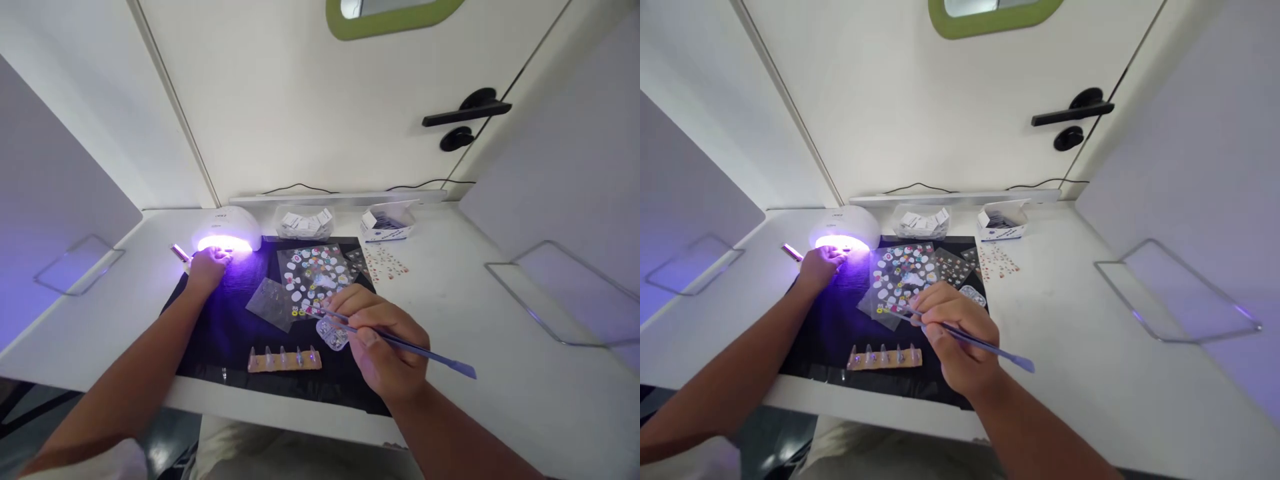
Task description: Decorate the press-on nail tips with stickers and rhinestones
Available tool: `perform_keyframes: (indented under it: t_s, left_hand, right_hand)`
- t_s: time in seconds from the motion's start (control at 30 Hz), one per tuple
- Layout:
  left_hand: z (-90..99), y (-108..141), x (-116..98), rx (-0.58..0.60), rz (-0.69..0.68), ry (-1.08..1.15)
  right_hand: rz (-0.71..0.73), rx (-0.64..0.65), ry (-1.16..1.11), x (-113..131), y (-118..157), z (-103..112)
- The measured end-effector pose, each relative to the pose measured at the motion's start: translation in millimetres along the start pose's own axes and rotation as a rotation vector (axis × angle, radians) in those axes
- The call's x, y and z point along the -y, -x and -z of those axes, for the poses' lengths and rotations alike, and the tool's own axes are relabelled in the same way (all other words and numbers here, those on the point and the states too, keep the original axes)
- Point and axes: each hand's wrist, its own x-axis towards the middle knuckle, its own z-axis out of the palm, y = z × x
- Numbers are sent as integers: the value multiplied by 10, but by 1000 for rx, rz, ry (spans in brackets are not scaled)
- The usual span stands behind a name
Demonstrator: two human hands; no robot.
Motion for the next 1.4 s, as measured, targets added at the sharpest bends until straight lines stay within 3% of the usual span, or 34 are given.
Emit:
perform_keyframes:
  t_s: [0.13, 0.27, 0.4, 0.53, 0.7, 1.07, 1.27, 1.4]
  left_hand:
    - [144, 504, 36, -109, -158, 216]
    - [427, 764, -37, -89, -342, 304]
    - [558, 606, -97, 49, -422, 161]
    - [353, 334, -10, 181, -339, -100]
    - [92, 133, 98, 162, -284, -266]
    - [-40, 48, -1, 166, -342, -357]
    - [210, 96, -208, 82, -337, -365]
    - [439, -194, -481, -56, -316, -387]
  right_hand:
    - [-2, 34, 10, 6, 2, -2]
    - [-22, 47, 30, -36, -2, -9]
    - [-37, 43, 29, -102, -20, -1]
    - [-69, 29, 38, -140, -33, 25]
    - [-94, 89, 45, -159, -25, 52]
    - [-67, 82, 90, -87, -52, 22]
    - [-39, 62, 107, -40, -40, 40]
    - [-36, 39, 114, -37, -8, 45]
